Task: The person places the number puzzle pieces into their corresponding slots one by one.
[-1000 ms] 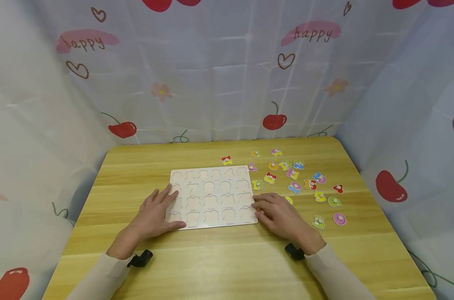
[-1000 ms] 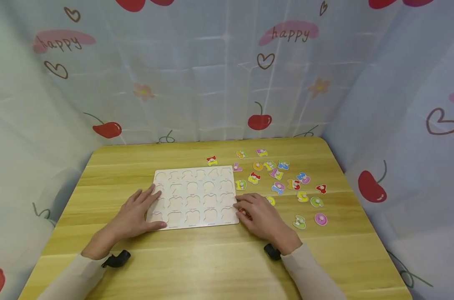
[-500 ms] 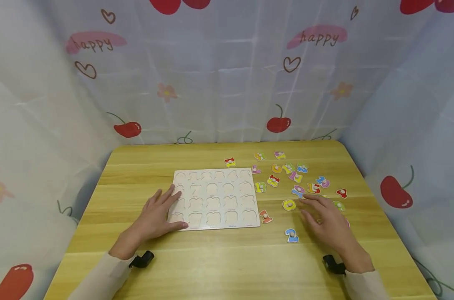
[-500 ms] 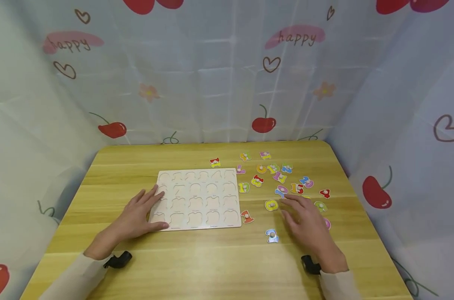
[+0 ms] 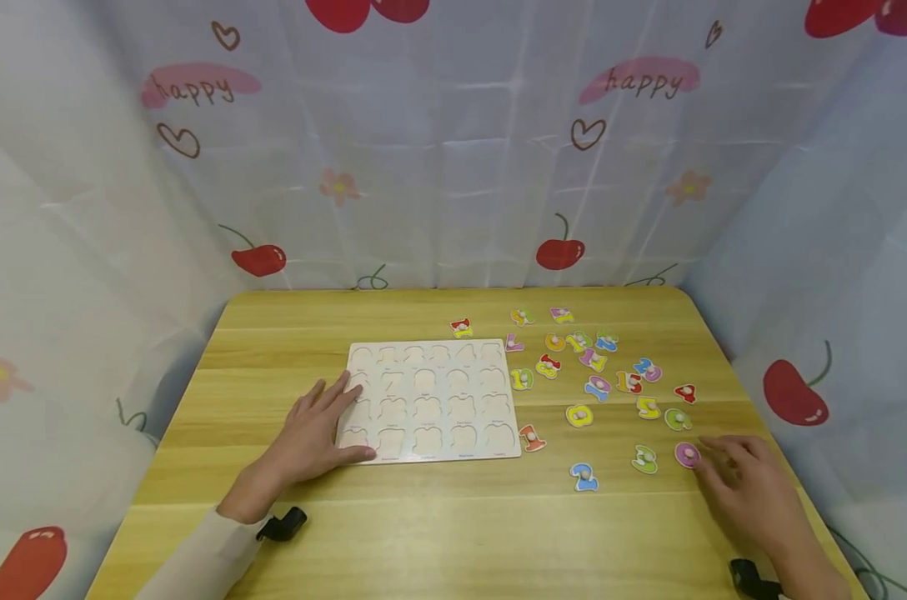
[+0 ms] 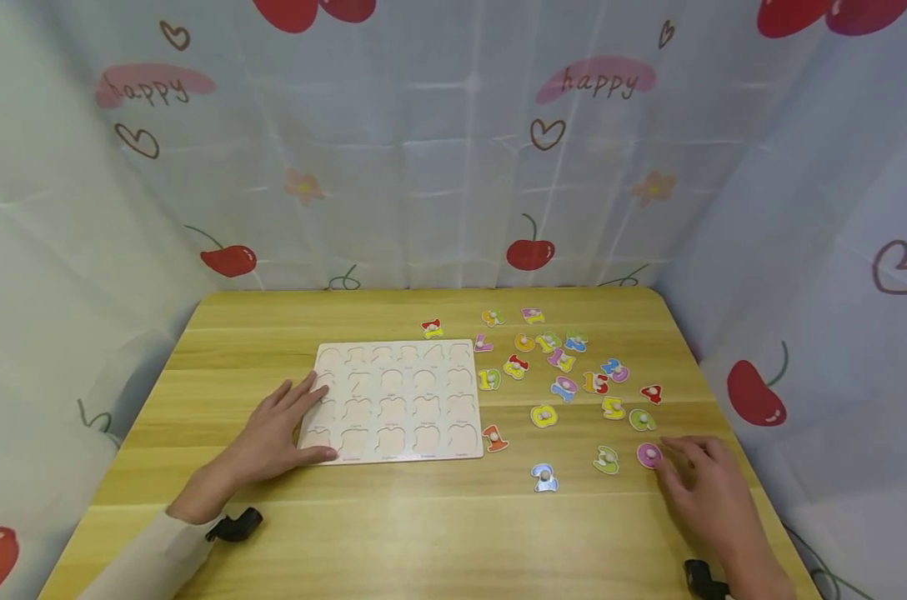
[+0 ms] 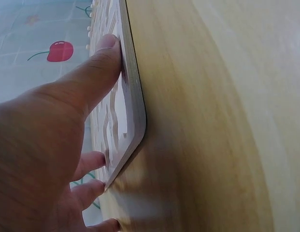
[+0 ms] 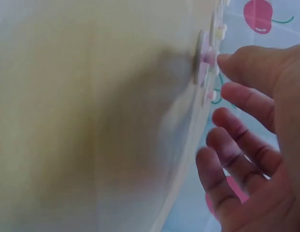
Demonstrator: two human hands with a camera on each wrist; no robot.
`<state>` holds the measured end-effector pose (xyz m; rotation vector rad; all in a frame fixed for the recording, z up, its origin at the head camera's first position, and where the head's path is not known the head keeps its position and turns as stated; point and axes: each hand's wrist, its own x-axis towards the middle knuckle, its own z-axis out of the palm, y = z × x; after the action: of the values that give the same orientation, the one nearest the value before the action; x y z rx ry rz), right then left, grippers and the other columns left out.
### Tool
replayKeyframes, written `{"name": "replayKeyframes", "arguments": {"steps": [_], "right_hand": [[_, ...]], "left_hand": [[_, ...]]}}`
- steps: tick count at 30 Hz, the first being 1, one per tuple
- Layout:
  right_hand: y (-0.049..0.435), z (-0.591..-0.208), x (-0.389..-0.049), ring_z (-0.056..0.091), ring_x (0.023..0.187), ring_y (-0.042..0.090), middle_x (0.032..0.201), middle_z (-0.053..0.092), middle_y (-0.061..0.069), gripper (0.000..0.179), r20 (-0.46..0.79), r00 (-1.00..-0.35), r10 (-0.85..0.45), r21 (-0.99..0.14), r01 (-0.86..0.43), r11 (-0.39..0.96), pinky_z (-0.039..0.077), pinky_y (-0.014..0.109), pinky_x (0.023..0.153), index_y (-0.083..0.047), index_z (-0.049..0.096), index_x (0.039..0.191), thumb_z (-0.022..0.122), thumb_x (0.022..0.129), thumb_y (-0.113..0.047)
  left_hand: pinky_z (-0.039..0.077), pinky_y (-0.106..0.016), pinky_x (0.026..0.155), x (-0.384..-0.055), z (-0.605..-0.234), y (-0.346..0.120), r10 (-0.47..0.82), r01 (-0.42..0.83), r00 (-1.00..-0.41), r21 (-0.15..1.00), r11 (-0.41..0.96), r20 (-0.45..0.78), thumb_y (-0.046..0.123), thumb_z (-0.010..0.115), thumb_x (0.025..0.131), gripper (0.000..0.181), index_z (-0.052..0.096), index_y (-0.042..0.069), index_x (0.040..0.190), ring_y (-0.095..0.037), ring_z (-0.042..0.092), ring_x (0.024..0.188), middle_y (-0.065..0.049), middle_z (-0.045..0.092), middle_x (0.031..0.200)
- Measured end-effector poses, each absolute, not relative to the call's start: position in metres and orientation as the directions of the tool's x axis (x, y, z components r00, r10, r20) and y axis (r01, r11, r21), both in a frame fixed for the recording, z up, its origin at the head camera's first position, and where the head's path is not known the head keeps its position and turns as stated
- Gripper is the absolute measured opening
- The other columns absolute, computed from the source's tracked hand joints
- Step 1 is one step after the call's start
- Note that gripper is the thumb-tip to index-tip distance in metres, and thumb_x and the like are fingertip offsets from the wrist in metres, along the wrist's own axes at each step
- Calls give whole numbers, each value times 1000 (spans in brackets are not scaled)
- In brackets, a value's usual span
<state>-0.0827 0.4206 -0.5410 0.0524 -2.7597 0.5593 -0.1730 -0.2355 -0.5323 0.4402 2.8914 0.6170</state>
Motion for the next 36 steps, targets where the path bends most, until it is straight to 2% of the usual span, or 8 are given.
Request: {"name": "replayKeyframes", "arguments": {"steps": [3,6,8,10,16,19,25,36], "right_hand": [[424,-544,-82,66,82,20,104,75,19,33,330,-943,36,-372,-95,923,42,12,69,1,87,116,100,86,-4],[424,-545,-81,64,75,9,98,74,13,30,291,-955,63,-377,-54,925,40,5,67,0,87,115,99,88,-5],[423,-544,-82,64,75,7,97,74,12,29,267,-960,82,-387,-29,922,40,4,67,0,88,116,99,90,-7],[422,-543,-82,65,75,7,98,75,11,30,247,-964,95,-386,-8,922,42,5,67,0,88,117,99,92,-11],[418,-540,-87,64,75,9,98,75,11,32,210,-972,107,-375,21,927,51,17,64,-2,88,116,100,93,-19],[417,-540,-88,62,73,7,95,74,9,29,214,-971,105,-370,19,929,50,20,63,-3,89,113,101,92,-18],[416,-540,-91,60,77,6,96,74,8,29,210,-972,104,-368,20,930,49,23,64,-7,89,118,99,96,-23],[411,-538,-98,63,83,21,99,73,13,22,209,-974,87,-346,10,938,46,26,66,-3,88,109,99,93,-15]], "left_hand": [[26,-89,135,-172,-532,-235,308,245,-947,417,875,-89,65,96,90,114,48,10,178,-65,27,174,-20,29,193],[25,-89,136,-171,-532,-236,307,246,-948,421,873,-82,64,96,90,113,49,10,177,-64,27,174,-21,30,193],[25,-88,136,-172,-533,-236,307,249,-949,425,871,-75,64,96,91,113,49,10,177,-63,28,175,-21,31,192],[26,-86,137,-172,-534,-237,308,252,-949,427,868,-65,63,96,91,112,49,9,177,-62,28,175,-22,32,192],[29,-83,138,-173,-537,-240,309,261,-950,420,869,-48,63,97,91,112,50,8,176,-62,30,174,-22,34,191],[29,-83,138,-172,-537,-239,308,259,-950,421,870,-53,63,97,90,112,50,8,176,-62,30,174,-23,34,191],[28,-83,138,-172,-537,-239,306,257,-950,420,870,-53,63,97,90,112,50,8,176,-62,29,174,-22,34,191],[28,-84,138,-171,-536,-239,302,250,-951,422,872,-59,63,97,91,111,50,9,177,-61,28,175,-22,33,191]]}}
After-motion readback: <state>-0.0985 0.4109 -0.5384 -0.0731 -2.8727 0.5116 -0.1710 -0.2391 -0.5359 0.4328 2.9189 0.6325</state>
